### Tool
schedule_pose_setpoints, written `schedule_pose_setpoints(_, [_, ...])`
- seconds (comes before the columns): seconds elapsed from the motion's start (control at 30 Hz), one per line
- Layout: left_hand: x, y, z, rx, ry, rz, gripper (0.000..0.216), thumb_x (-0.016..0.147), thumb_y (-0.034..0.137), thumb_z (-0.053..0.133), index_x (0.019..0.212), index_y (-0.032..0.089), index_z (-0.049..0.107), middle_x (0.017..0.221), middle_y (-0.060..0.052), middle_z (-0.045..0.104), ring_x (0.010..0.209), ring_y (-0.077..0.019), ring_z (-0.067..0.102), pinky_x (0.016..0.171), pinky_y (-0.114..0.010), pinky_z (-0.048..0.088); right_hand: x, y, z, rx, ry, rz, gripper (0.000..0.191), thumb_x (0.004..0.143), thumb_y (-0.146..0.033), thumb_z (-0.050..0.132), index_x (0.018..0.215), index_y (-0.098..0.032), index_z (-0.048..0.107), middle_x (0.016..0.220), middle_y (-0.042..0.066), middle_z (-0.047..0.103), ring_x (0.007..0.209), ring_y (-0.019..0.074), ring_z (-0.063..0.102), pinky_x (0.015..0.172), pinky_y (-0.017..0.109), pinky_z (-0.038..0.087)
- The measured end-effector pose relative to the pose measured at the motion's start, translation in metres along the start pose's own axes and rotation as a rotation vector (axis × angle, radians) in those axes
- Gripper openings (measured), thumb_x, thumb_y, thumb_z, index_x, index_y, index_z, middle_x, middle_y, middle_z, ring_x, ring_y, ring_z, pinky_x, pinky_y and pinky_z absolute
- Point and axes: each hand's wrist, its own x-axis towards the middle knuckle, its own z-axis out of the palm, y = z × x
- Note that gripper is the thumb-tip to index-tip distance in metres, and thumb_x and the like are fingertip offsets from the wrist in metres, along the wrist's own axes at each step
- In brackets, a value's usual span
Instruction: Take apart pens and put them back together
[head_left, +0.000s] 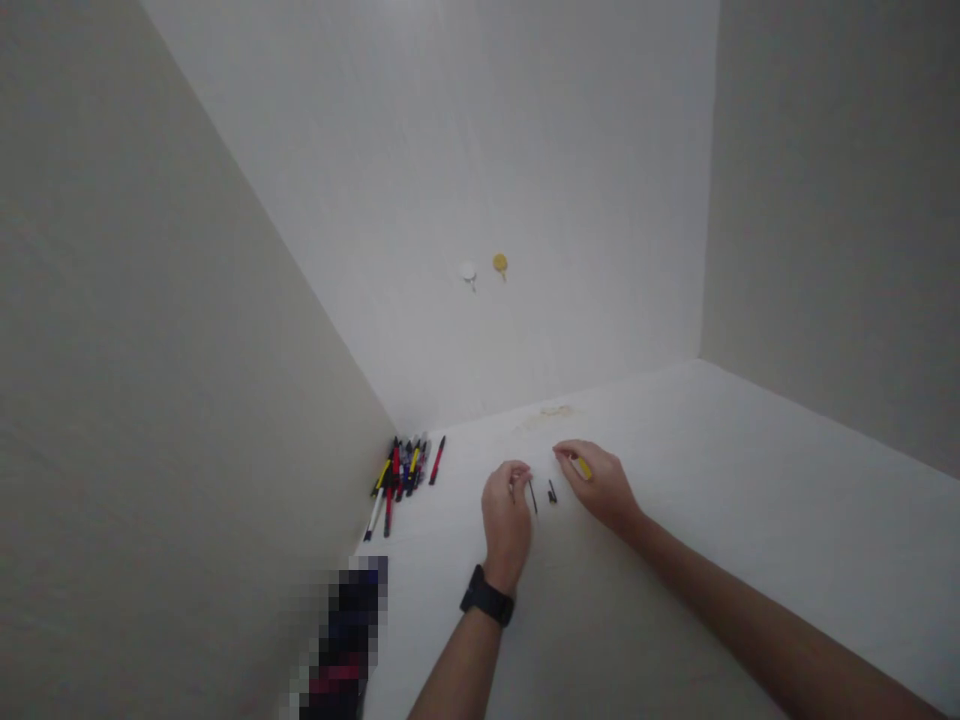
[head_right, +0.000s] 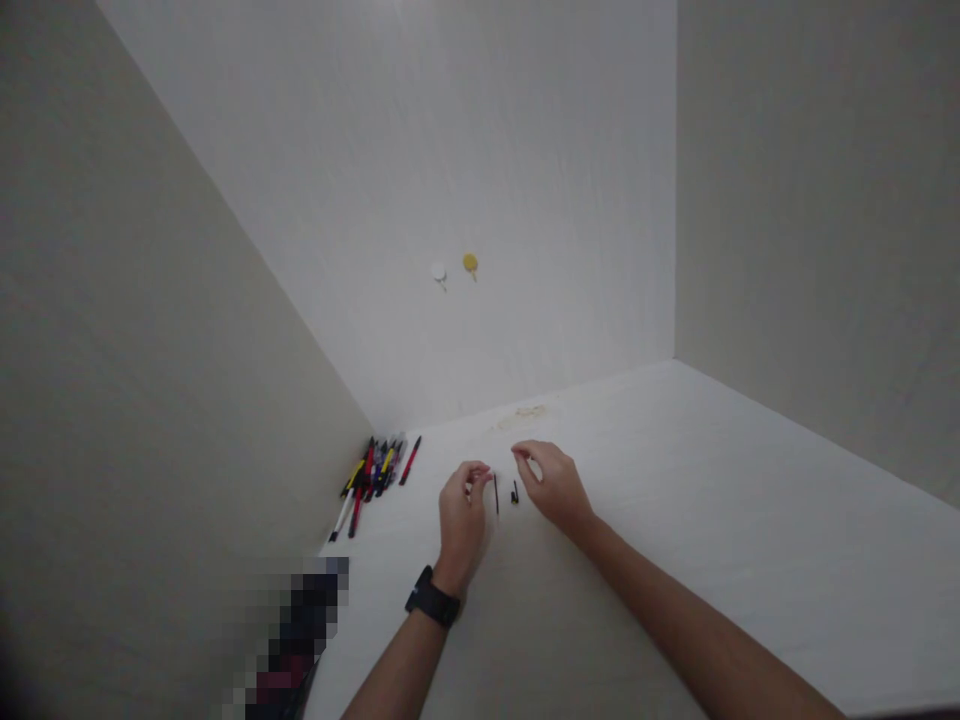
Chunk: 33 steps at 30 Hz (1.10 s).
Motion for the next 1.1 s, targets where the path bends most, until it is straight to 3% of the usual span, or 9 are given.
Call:
schedule_pose_setpoints(0.2, [-0.002,-0.001,0.0,0.09,0.036,0.055,0.016,0.092,0.021,0.04,0.088,0.02,0.056,0.088,-0.004,0.063,0.086,-0.0171,0.057,0.08,-0.03,0.044,-0.006,-0.007,0.003,0.104,-0.079,0.157,0.015,0.088,-0.02,0.047,0.084,-0.021,0.061,0.08,0.005,0.069,0.077,0.0183,0.065,0.073,0.03,0.05])
schedule_pose_setpoints(0.4, [-0.003,-0.001,-0.001,0.18,0.062,0.1,0.017,0.093,0.024,0.041,0.089,0.02,0.057,0.089,-0.005,0.064,0.087,-0.018,0.057,0.082,-0.032,0.041,-0.009,-0.021,0.01,0.208,-0.092,0.213,0.009,0.085,-0.023,0.056,0.085,-0.021,0.064,0.083,0.005,0.072,0.079,0.0185,0.067,0.075,0.03,0.051])
schedule_pose_setpoints(1.1, [-0.006,-0.003,-0.002,0.229,0.131,0.196,0.013,0.092,0.023,0.048,0.09,0.019,0.06,0.087,-0.004,0.066,0.083,-0.0193,0.055,0.078,-0.033,0.036,-0.01,-0.022,0.011,0.166,-0.121,0.115,0.01,0.087,-0.023,0.058,0.085,-0.019,0.067,0.083,0.004,0.073,0.076,0.0165,0.069,0.072,0.027,0.051])
